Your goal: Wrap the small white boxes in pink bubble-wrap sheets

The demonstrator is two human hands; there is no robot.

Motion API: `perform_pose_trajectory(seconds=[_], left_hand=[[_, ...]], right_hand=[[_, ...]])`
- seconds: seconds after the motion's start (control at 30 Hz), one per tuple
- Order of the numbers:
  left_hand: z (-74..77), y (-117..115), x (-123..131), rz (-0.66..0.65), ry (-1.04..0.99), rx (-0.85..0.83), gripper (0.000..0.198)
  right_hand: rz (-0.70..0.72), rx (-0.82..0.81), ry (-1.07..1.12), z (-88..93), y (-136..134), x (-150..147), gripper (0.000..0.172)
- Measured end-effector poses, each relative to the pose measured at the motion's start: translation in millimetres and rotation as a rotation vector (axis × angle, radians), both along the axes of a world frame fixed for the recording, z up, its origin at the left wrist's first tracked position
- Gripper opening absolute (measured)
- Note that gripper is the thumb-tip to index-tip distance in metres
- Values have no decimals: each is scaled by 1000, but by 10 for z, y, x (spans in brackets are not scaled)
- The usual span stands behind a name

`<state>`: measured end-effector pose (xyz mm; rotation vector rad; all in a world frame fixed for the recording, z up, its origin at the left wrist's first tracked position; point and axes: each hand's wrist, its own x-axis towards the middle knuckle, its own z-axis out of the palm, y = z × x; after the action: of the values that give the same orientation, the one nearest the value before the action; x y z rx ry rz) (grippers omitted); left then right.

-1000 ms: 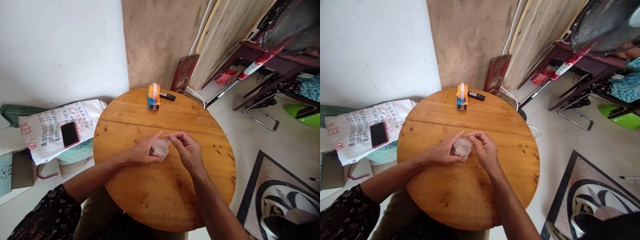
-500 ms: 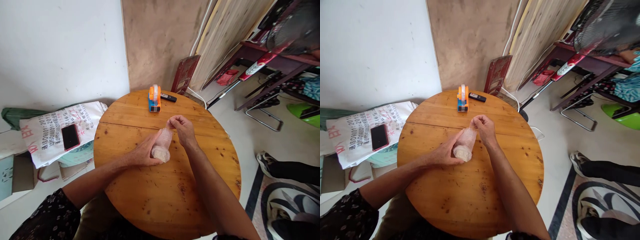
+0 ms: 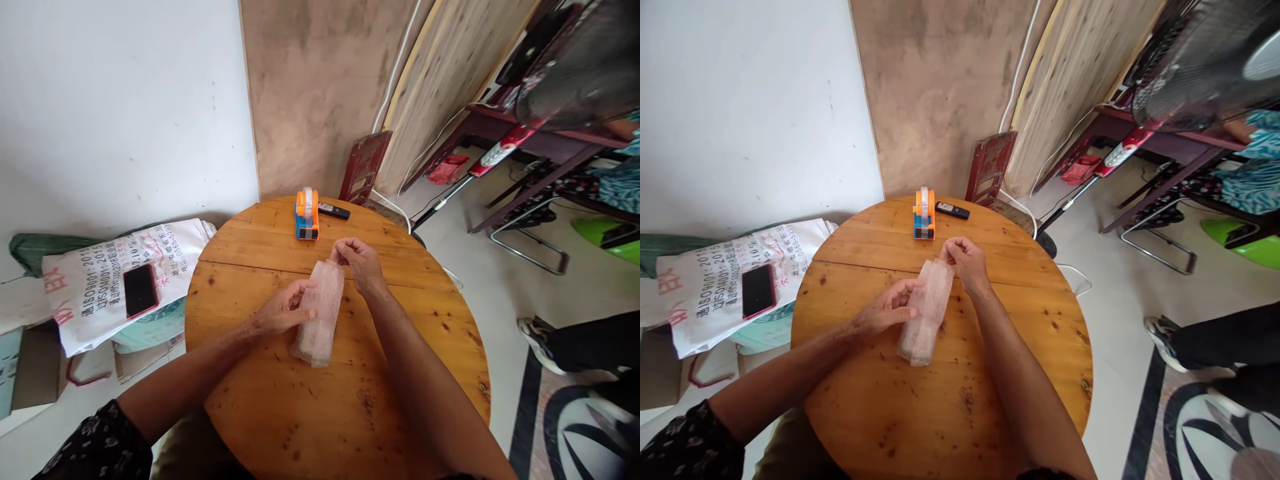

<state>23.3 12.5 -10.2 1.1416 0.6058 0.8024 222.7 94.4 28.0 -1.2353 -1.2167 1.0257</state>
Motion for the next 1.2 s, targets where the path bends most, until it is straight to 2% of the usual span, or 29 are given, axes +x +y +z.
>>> perform_pose_trajectory(seconds=[0.1, 0.2, 0.37, 0.5, 0.7, 0.83, 0.97, 1.07, 1.2], left_hand=[[-4, 26, 1, 42, 21, 1, 59], [5, 34, -6, 48, 43, 4, 52], [37, 20, -16, 66, 2, 8, 59], [67, 24, -7, 46, -30, -18, 68], [239, 74, 41, 209, 125, -1, 58], [331, 106, 144, 222, 88, -11, 43], [232, 105, 245, 258, -45, -37, 40], [145, 83, 262, 213, -126, -58, 44], [142, 74, 241, 174, -204, -83, 42]], right_hand=[[-129, -10, 10, 0, -18, 50, 23], [-224, 38, -34, 29, -181, 113, 24], [-20, -26, -148, -13, -673, 34, 22], [-57, -15, -235, -122, -877, -114, 36], [-99, 22, -363, -90, -869, -191, 50], [-96, -20, -342, -95, -854, -174, 54], [-91, -72, -302, -127, -855, -154, 56], [-25, -71, -269, -133, -858, -159, 47], [-31, -71, -112, -145, -845, -129, 36]])
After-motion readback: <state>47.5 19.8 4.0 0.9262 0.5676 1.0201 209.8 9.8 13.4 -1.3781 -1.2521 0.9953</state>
